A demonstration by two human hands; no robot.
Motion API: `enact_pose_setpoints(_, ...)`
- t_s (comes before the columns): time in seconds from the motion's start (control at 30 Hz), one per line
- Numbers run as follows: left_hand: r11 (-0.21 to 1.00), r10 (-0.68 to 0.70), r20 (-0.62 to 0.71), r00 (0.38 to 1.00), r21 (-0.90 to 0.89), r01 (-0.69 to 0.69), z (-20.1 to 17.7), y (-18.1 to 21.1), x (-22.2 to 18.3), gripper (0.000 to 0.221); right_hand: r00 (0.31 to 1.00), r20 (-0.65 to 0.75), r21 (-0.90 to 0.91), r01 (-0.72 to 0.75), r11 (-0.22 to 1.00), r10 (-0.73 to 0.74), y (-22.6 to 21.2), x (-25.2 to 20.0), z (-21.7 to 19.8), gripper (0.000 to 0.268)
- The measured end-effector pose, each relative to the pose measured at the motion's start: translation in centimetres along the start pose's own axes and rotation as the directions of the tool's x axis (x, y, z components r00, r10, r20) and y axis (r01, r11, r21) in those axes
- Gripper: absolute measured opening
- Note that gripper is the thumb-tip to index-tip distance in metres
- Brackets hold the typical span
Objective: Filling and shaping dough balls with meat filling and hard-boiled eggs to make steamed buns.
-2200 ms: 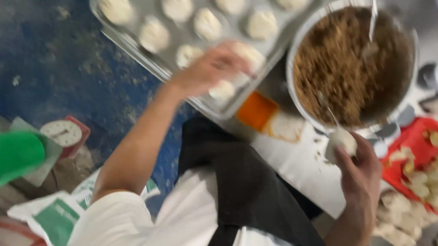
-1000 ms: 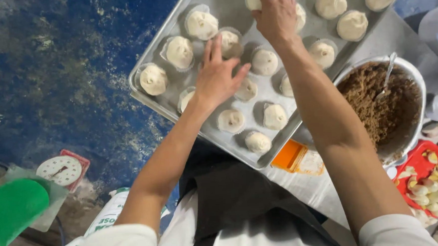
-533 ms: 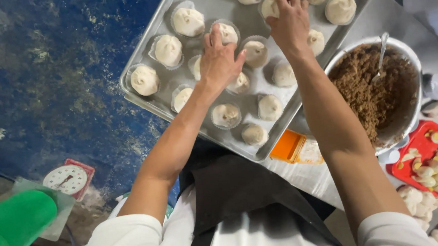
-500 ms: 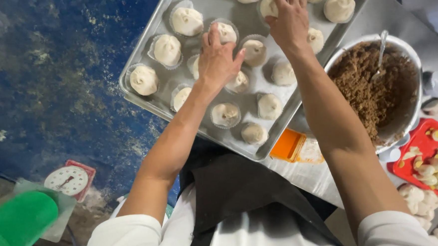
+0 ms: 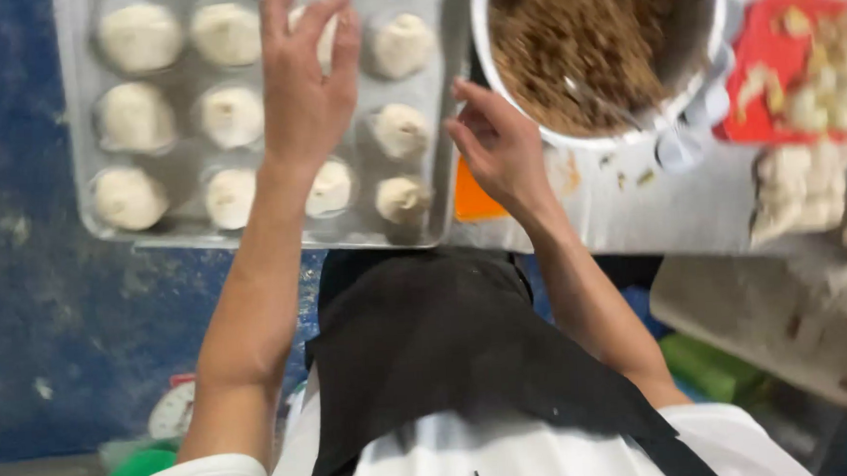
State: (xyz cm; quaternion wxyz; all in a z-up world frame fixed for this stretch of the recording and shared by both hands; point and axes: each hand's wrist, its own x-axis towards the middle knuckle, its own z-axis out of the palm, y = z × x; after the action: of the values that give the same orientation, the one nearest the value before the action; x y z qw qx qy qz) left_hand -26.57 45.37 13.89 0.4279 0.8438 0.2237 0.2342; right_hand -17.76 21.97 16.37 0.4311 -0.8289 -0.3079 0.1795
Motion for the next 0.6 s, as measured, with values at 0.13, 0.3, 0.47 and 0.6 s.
enact_pose_setpoints(0.13,0.950,0.226,0.129,0.966,-0.250,-0.189,5.3,6.7,-2.8,0.025,0.977,-0.166,0.188,-0.102,0.977,0.134,4.6,-7.1,-3.4,0.035)
enact_pose_setpoints(0.3,0.804,0.424,0.393,0.816,-0.578,-0.139,8.2,19.5,-10.6,0.033,0.889,-0.291,0.253,-0.284,0.925,0.353,12.3,-12.7,-8.4,0.029)
enact_pose_setpoints(0.47,0.666,0.575,0.590,0.567,-0.740,0.094,6.4,28.1,-14.3,0.041,0.808,-0.347,0.309,-0.380,0.872,0.476,23.4,-17.8,-16.7,0.026)
enact_pose_setpoints(0.6,0.693,0.531,0.599,0.600,-0.714,0.100,8.6,30.7,-14.6,0.039,0.395,-0.735,0.444,-0.335,0.831,0.551,42.4,-25.3,-26.4,0.031)
